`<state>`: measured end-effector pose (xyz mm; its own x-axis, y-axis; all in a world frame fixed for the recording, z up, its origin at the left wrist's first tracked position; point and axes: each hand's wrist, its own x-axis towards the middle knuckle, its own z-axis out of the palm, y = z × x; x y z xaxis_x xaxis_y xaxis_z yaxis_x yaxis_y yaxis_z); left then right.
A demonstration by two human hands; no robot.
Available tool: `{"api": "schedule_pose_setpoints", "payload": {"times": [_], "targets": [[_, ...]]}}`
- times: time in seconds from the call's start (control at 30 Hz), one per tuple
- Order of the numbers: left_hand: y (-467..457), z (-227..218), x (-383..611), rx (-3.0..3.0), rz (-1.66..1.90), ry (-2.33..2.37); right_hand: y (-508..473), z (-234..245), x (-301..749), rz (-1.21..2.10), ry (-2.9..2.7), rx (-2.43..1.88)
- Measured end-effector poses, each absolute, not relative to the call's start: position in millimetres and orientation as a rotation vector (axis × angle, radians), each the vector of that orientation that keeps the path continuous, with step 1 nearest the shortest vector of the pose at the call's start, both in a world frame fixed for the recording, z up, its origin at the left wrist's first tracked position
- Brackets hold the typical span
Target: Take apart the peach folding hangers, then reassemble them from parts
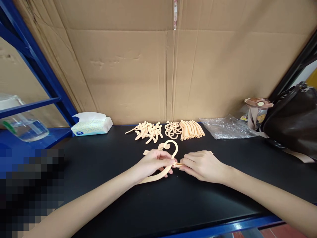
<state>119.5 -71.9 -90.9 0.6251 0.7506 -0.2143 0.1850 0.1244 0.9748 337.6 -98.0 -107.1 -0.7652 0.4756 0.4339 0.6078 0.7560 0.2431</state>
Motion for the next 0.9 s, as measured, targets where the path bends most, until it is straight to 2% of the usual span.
{"api": "schedule_pose_setpoints", "payload": {"times": [0.47,0.9], "targets": [[-72.7,-98.6,123.3,1.729,0.554,0.866,-97.3,-103.4,337.9,0.015,-2.606,-1.124],[-77.4,-98.7,125.6,1.861,0.434,0.899,-98.1,-98.4,336.1,0.156,-2.585,-1.197]]}}
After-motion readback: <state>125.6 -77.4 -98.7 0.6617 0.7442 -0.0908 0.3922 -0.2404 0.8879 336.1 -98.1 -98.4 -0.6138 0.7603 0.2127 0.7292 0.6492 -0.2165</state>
